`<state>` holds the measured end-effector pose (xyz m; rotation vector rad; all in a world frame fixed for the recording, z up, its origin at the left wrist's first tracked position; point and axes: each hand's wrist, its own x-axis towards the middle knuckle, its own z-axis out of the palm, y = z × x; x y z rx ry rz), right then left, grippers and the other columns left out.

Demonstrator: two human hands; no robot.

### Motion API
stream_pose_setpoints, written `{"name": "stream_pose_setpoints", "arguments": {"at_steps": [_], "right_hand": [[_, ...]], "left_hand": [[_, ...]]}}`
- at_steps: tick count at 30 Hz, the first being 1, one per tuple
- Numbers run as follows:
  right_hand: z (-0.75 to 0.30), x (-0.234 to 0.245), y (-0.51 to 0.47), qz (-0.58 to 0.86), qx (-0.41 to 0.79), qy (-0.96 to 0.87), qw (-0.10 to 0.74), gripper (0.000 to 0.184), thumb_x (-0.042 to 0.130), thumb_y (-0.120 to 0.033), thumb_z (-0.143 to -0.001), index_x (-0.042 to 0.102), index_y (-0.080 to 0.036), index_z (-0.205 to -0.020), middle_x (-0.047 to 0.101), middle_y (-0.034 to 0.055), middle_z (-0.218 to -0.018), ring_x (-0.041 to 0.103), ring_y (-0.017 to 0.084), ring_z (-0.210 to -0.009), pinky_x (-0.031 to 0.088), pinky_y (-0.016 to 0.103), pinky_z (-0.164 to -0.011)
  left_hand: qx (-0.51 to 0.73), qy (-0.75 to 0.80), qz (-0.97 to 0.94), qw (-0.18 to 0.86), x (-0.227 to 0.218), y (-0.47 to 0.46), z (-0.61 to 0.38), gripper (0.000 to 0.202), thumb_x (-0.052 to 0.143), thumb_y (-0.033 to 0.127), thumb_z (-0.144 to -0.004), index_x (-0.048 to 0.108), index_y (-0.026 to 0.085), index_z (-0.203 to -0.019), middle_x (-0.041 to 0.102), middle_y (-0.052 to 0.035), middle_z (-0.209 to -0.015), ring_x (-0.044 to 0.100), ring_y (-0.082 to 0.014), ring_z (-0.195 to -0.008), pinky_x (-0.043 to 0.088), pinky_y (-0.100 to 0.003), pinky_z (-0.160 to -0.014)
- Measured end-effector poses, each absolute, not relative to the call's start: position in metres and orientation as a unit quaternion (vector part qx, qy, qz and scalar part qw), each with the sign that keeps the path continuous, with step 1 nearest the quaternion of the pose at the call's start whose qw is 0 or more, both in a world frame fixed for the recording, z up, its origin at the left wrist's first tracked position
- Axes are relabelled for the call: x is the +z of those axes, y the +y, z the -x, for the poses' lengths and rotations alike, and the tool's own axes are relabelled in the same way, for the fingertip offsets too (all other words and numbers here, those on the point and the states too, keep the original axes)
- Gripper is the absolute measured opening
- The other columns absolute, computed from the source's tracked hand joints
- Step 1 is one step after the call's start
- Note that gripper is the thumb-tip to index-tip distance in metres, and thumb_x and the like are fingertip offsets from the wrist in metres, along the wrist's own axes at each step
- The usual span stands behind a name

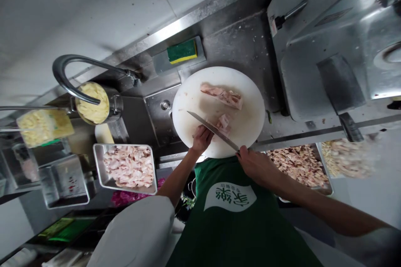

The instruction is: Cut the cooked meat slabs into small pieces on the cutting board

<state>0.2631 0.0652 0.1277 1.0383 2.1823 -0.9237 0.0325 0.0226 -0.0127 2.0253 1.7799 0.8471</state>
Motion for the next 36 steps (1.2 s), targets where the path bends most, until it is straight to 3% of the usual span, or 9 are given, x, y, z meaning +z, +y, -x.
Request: {"name": "stream_pose_setpoints", "arguments": {"at_steps": [11,18,22,27,30,36], "right_hand": [[-0.263,0.116,0.073,-0.373,-0.342,0.815,0.281,0.032,0.022,-0.030,-0.103,0.047,-0.012,-0.108,0.071,0.0166,-0.084,0.072,0.029,-0.081,0.049,0.034,-0.066],[-0.266,0.102,0.063,-0.381,-0.355,0.799,0.300,0.037,0.020,-0.031,-0.103,0.050,-0.011,-0.109,0.070,0.0153,-0.083,0.071,0.028,-0.076,0.049,0.034,-0.065],[-0.206,0.074,0.106,-0.350,-0.347,0.846,0.205,0.039,0.023,-0.029,-0.103,0.053,-0.007,-0.114,0.067,0.0235,-0.109,0.067,0.028,-0.099,0.047,0.033,-0.078],[-0.187,0.076,0.135,-0.350,-0.333,0.863,0.146,0.045,0.022,-0.034,-0.104,0.053,-0.004,-0.116,0.068,0.0228,-0.107,0.065,0.028,-0.101,0.044,0.035,-0.085],[-0.224,0.101,0.108,-0.372,-0.329,0.846,0.196,0.044,0.021,-0.035,-0.104,0.047,-0.006,-0.123,0.070,0.0210,-0.098,0.069,0.028,-0.089,0.047,0.034,-0.075],[-0.262,0.125,0.070,-0.374,-0.361,0.798,0.306,0.034,0.021,-0.033,-0.103,0.049,-0.013,-0.106,0.071,0.0152,-0.082,0.072,0.027,-0.076,0.048,0.032,-0.066]], "left_hand": [[0.293,0.615,-0.725,0.104,-0.008,0.026,-0.034,0.018,0.056,0.027,-0.094,0.070,0.017,-0.093,0.066,-0.0086,-0.088,0.061,-0.0201,-0.090,0.056,-0.035,-0.080],[0.288,0.621,-0.713,0.153,-0.011,0.024,-0.032,0.020,0.053,0.031,-0.096,0.069,0.018,-0.097,0.068,-0.0095,-0.097,0.063,-0.0205,-0.097,0.057,-0.038,-0.086],[0.302,0.628,-0.696,0.172,-0.012,0.021,-0.032,0.019,0.054,0.029,-0.096,0.067,0.017,-0.101,0.068,-0.0100,-0.102,0.063,-0.0200,-0.100,0.056,-0.038,-0.088],[0.338,0.615,-0.698,0.140,-0.010,0.023,-0.034,0.016,0.053,0.023,-0.096,0.067,0.017,-0.102,0.068,-0.0092,-0.100,0.063,-0.0188,-0.099,0.055,-0.036,-0.088],[0.343,0.604,-0.709,0.123,-0.008,0.025,-0.035,0.015,0.055,0.022,-0.094,0.067,0.016,-0.102,0.068,-0.0093,-0.097,0.063,-0.0188,-0.095,0.055,-0.035,-0.085],[0.314,0.614,-0.710,0.139,-0.011,0.023,-0.032,0.016,0.056,0.027,-0.094,0.069,0.017,-0.096,0.067,-0.0092,-0.090,0.063,-0.0205,-0.091,0.056,-0.036,-0.082]]}}
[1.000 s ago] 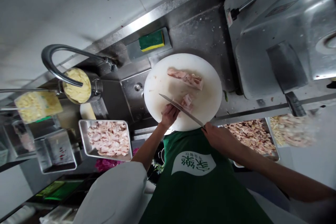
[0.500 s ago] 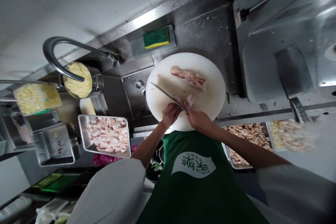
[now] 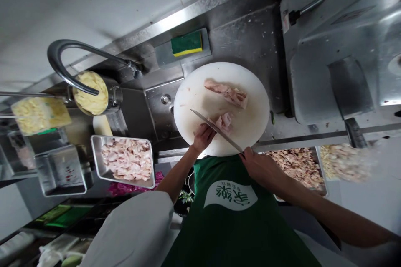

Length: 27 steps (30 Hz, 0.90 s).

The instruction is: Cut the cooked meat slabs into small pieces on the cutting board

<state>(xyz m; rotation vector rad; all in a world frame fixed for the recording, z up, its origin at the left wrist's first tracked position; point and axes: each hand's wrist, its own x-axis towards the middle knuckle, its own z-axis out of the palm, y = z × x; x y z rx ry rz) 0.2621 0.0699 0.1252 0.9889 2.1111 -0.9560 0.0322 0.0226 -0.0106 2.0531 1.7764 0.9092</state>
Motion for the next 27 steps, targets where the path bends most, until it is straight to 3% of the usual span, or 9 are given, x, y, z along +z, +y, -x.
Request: {"name": "stream_pose_setpoints", "arguments": {"at_steps": [5,10,12,14,17,19,23,27], "right_hand": [[-0.256,0.119,0.075,-0.372,-0.355,0.812,0.275,0.032,0.023,-0.032,-0.103,0.048,-0.012,-0.109,0.071,0.0162,-0.084,0.072,0.029,-0.084,0.050,0.034,-0.069],[-0.264,0.112,0.067,-0.376,-0.362,0.796,0.306,0.036,0.023,-0.032,-0.103,0.051,-0.010,-0.109,0.070,0.0156,-0.080,0.072,0.027,-0.074,0.050,0.034,-0.065],[-0.244,0.101,0.080,-0.367,-0.359,0.813,0.276,0.037,0.025,-0.030,-0.104,0.050,-0.006,-0.116,0.070,0.0181,-0.087,0.071,0.026,-0.081,0.050,0.033,-0.071],[-0.215,0.087,0.103,-0.336,-0.345,0.855,0.191,0.043,0.021,-0.027,-0.105,0.048,0.000,-0.124,0.067,0.0232,-0.106,0.067,0.024,-0.098,0.047,0.030,-0.080],[-0.187,0.071,0.137,-0.334,-0.329,0.872,0.138,0.053,0.012,-0.032,-0.105,0.054,-0.002,-0.115,0.067,0.0196,-0.107,0.063,0.021,-0.104,0.043,0.030,-0.090],[-0.188,0.071,0.144,-0.338,-0.327,0.871,0.142,0.049,0.017,-0.034,-0.105,0.056,-0.006,-0.110,0.068,0.0181,-0.104,0.063,0.022,-0.101,0.044,0.029,-0.088],[-0.223,0.096,0.115,-0.361,-0.315,0.854,0.204,0.044,0.020,-0.035,-0.104,0.050,-0.007,-0.119,0.071,0.0195,-0.095,0.069,0.027,-0.089,0.047,0.032,-0.074],[-0.257,0.124,0.079,-0.358,-0.345,0.824,0.273,0.039,0.020,-0.035,-0.103,0.051,-0.012,-0.109,0.071,0.0146,-0.083,0.071,0.028,-0.077,0.045,0.033,-0.065]], "left_hand": [[0.293,0.633,-0.703,0.140,-0.012,0.021,-0.030,0.019,0.056,0.030,-0.094,0.070,0.017,-0.096,0.067,-0.0098,-0.092,0.062,-0.0209,-0.093,0.056,-0.036,-0.083],[0.309,0.617,-0.709,0.146,-0.012,0.022,-0.032,0.019,0.056,0.030,-0.095,0.069,0.017,-0.099,0.068,-0.0093,-0.095,0.063,-0.0205,-0.097,0.057,-0.036,-0.085],[0.311,0.620,-0.704,0.153,-0.013,0.022,-0.032,0.020,0.054,0.031,-0.095,0.069,0.018,-0.099,0.068,-0.0094,-0.096,0.063,-0.0203,-0.099,0.057,-0.037,-0.086],[0.305,0.630,-0.697,0.156,-0.014,0.020,-0.031,0.020,0.053,0.030,-0.096,0.068,0.018,-0.100,0.068,-0.0097,-0.099,0.063,-0.0197,-0.100,0.056,-0.037,-0.088],[0.311,0.636,-0.691,0.149,-0.016,0.018,-0.030,0.019,0.052,0.029,-0.097,0.067,0.018,-0.102,0.067,-0.0098,-0.101,0.063,-0.0189,-0.100,0.055,-0.037,-0.089],[0.328,0.627,-0.692,0.146,-0.017,0.018,-0.030,0.017,0.053,0.028,-0.096,0.066,0.018,-0.102,0.067,-0.0093,-0.100,0.063,-0.0186,-0.099,0.054,-0.037,-0.090],[0.333,0.616,-0.702,0.127,-0.016,0.020,-0.032,0.017,0.054,0.024,-0.095,0.066,0.017,-0.104,0.068,-0.0092,-0.099,0.063,-0.0187,-0.097,0.054,-0.036,-0.087],[0.305,0.625,-0.710,0.108,-0.013,0.021,-0.033,0.018,0.055,0.027,-0.095,0.068,0.017,-0.099,0.067,-0.0079,-0.089,0.063,-0.0186,-0.088,0.055,-0.034,-0.080]]}}
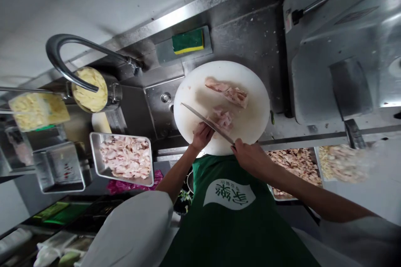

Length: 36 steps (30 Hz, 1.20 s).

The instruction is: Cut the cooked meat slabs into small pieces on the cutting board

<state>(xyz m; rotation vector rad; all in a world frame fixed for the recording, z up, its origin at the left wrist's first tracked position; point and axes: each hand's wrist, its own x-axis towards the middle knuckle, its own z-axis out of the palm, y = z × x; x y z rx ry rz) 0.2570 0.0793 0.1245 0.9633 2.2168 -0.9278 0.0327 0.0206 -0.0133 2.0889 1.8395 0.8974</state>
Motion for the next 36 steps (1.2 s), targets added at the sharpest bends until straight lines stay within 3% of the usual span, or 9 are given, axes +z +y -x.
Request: {"name": "stream_pose_setpoints", "arguments": {"at_steps": [14,18,21,25,28,31,36], "right_hand": [[-0.261,0.117,0.068,-0.382,-0.373,0.785,0.313,0.038,0.020,-0.031,-0.103,0.053,-0.014,-0.109,0.072,0.0145,-0.084,0.070,0.027,-0.075,0.047,0.034,-0.063],[-0.198,0.084,0.108,-0.363,-0.356,0.829,0.234,0.041,0.020,-0.028,-0.103,0.051,-0.006,-0.117,0.067,0.0234,-0.110,0.065,0.028,-0.102,0.046,0.034,-0.080],[-0.179,0.075,0.129,-0.351,-0.338,0.857,0.165,0.044,0.020,-0.031,-0.104,0.052,-0.003,-0.116,0.062,0.0267,-0.119,0.062,0.029,-0.109,0.045,0.035,-0.084],[-0.221,0.101,0.108,-0.371,-0.340,0.841,0.197,0.044,0.021,-0.036,-0.104,0.049,-0.007,-0.121,0.070,0.0195,-0.097,0.069,0.028,-0.089,0.046,0.033,-0.071],[-0.258,0.123,0.079,-0.369,-0.356,0.819,0.259,0.039,0.021,-0.035,-0.103,0.051,-0.013,-0.112,0.071,0.0132,-0.081,0.070,0.027,-0.075,0.045,0.033,-0.063],[-0.268,0.126,0.067,-0.368,-0.363,0.807,0.286,0.035,0.021,-0.034,-0.103,0.052,-0.016,-0.103,0.071,0.0123,-0.079,0.070,0.028,-0.069,0.044,0.034,-0.059],[-0.256,0.116,0.074,-0.359,-0.367,0.816,0.265,0.034,0.020,-0.030,-0.103,0.049,-0.013,-0.109,0.071,0.0153,-0.086,0.071,0.029,-0.080,0.046,0.035,-0.065]], "left_hand": [[0.332,0.608,-0.707,0.140,-0.015,0.021,-0.032,0.015,0.057,0.025,-0.094,0.068,0.016,-0.099,0.068,-0.0097,-0.097,0.063,-0.0199,-0.098,0.056,-0.036,-0.086],[0.330,0.618,-0.702,0.130,-0.015,0.020,-0.032,0.015,0.056,0.026,-0.094,0.067,0.017,-0.101,0.068,-0.0098,-0.099,0.063,-0.0197,-0.099,0.056,-0.036,-0.085],[0.333,0.626,-0.694,0.123,-0.015,0.019,-0.033,0.015,0.055,0.026,-0.095,0.066,0.017,-0.100,0.068,-0.0088,-0.097,0.064,-0.0184,-0.095,0.056,-0.036,-0.084],[0.326,0.628,-0.695,0.128,-0.014,0.020,-0.034,0.017,0.052,0.025,-0.096,0.066,0.017,-0.100,0.069,-0.0089,-0.096,0.065,-0.0186,-0.093,0.056,-0.037,-0.085],[0.320,0.630,-0.695,0.132,-0.015,0.020,-0.033,0.017,0.055,0.027,-0.095,0.067,0.017,-0.100,0.068,-0.0094,-0.092,0.064,-0.0205,-0.092,0.055,-0.037,-0.083],[0.313,0.631,-0.696,0.140,-0.016,0.018,-0.032,0.017,0.056,0.029,-0.094,0.068,0.017,-0.097,0.068,-0.0095,-0.091,0.064,-0.0214,-0.093,0.055,-0.037,-0.082],[0.303,0.638,-0.694,0.138,-0.017,0.016,-0.030,0.017,0.057,0.030,-0.094,0.068,0.017,-0.096,0.067,-0.0098,-0.091,0.063,-0.0212,-0.093,0.055,-0.037,-0.083]]}}
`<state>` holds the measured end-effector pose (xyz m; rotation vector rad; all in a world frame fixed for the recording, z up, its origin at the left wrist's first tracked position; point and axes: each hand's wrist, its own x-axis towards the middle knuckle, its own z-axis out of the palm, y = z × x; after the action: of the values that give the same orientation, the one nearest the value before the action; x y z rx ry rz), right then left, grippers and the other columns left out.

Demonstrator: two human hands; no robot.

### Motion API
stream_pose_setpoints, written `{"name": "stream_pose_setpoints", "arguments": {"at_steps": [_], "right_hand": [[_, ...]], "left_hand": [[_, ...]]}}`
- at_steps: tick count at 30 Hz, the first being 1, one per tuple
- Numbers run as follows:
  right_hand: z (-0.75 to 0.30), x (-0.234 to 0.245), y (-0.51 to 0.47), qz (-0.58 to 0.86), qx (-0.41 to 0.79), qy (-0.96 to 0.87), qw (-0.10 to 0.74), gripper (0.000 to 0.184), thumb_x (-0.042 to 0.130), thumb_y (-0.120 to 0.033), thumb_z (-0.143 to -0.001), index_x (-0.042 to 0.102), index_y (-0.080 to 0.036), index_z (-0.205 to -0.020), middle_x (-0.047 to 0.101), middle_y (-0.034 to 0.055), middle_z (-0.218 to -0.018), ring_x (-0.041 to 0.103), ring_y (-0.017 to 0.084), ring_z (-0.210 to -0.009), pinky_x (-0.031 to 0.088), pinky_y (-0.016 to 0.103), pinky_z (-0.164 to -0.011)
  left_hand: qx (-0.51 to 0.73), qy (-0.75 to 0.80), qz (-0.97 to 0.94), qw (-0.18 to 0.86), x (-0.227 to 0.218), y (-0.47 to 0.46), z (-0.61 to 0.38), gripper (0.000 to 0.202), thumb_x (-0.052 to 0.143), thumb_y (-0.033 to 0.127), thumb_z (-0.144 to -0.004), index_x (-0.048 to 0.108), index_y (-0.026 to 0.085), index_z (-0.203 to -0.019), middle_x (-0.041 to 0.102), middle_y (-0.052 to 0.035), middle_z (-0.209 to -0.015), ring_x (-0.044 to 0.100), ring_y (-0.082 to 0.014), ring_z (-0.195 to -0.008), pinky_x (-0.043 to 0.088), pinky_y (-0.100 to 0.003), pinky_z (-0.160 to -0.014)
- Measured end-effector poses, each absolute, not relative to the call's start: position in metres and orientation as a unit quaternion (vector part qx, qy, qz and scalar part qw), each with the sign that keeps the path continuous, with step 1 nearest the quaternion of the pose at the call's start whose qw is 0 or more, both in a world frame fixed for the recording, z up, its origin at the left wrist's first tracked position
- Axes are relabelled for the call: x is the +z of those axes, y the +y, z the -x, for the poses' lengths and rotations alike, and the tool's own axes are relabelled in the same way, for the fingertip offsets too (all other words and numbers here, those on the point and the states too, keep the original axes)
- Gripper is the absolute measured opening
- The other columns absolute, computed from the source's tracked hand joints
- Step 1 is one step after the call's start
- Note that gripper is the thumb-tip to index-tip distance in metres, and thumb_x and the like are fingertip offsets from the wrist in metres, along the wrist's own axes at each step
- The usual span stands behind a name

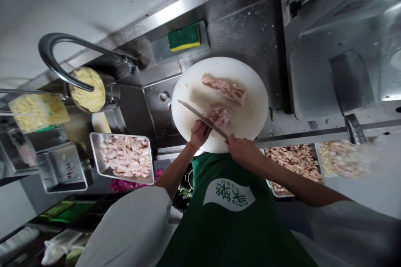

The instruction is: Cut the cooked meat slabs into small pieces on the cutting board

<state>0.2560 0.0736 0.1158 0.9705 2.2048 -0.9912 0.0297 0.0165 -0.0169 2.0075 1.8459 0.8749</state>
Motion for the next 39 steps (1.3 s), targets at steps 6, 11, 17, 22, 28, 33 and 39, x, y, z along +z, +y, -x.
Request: {"name": "stream_pose_setpoints", "arguments": {"at_steps": [6,11,17,22,28,33,39], "right_hand": [[-0.276,0.117,0.061,-0.386,-0.391,0.769,0.326,0.035,0.021,-0.032,-0.103,0.052,-0.016,-0.104,0.071,0.0120,-0.080,0.071,0.030,-0.073,0.045,0.035,-0.059],[-0.206,0.075,0.101,-0.358,-0.388,0.821,0.219,0.039,0.024,-0.033,-0.103,0.047,-0.008,-0.123,0.067,0.0229,-0.114,0.067,0.027,-0.100,0.047,0.034,-0.077],[-0.206,0.063,0.132,-0.366,-0.381,0.835,0.153,0.041,0.026,-0.036,-0.103,0.053,-0.007,-0.114,0.067,0.0226,-0.110,0.065,0.028,-0.103,0.044,0.034,-0.083],[-0.243,0.109,0.095,-0.407,-0.347,0.806,0.253,0.038,0.023,-0.036,-0.103,0.048,-0.010,-0.114,0.071,0.0168,-0.089,0.071,0.028,-0.083,0.045,0.032,-0.069],[-0.264,0.133,0.059,-0.384,-0.358,0.798,0.297,0.032,0.021,-0.033,-0.104,0.046,-0.013,-0.106,0.071,0.0163,-0.086,0.072,0.029,-0.077,0.045,0.033,-0.061],[-0.274,0.131,0.057,-0.383,-0.364,0.793,0.304,0.030,0.022,-0.033,-0.104,0.046,-0.015,-0.103,0.071,0.0140,-0.083,0.072,0.029,-0.076,0.045,0.033,-0.061],[-0.270,0.128,0.061,-0.377,-0.366,0.800,0.291,0.031,0.023,-0.032,-0.104,0.047,-0.014,-0.107,0.071,0.0137,-0.082,0.072,0.028,-0.079,0.046,0.032,-0.064]], "left_hand": [[0.304,0.622,-0.703,0.162,-0.016,0.020,-0.030,0.018,0.055,0.030,-0.095,0.067,0.017,-0.097,0.068,-0.0091,-0.092,0.064,-0.0200,-0.095,0.055,-0.037,-0.086],[0.329,0.616,-0.699,0.158,-0.014,0.017,-0.030,0.016,0.056,0.029,-0.094,0.067,0.018,-0.101,0.068,-0.0095,-0.099,0.064,-0.0200,-0.100,0.055,-0.037,-0.089],[0.322,0.650,-0.676,0.129,-0.016,0.010,-0.033,0.014,0.056,0.027,-0.094,0.067,0.020,-0.101,0.069,-0.0081,-0.098,0.064,-0.0190,-0.097,0.054,-0.038,-0.088],[0.300,0.635,-0.700,0.127,-0.017,0.015,-0.035,0.018,0.053,0.027,-0.096,0.068,0.018,-0.100,0.069,-0.0093,-0.099,0.064,-0.0189,-0.095,0.052,-0.036,-0.085],[0.267,0.636,-0.714,0.117,-0.014,0.017,-0.036,0.019,0.054,0.028,-0.095,0.068,0.018,-0.089,0.065,-0.0077,-0.083,0.061,-0.0201,-0.085,0.050,-0.035,-0.078],[0.265,0.634,-0.717,0.117,-0.017,0.014,-0.036,0.019,0.054,0.028,-0.095,0.068,0.017,-0.088,0.065,-0.0094,-0.087,0.060,-0.0210,-0.088,0.050,-0.036,-0.079],[0.273,0.641,-0.708,0.110,-0.019,0.014,-0.033,0.019,0.054,0.030,-0.095,0.069,0.018,-0.095,0.067,-0.0100,-0.091,0.061,-0.0213,-0.091,0.051,-0.037,-0.081]]}}
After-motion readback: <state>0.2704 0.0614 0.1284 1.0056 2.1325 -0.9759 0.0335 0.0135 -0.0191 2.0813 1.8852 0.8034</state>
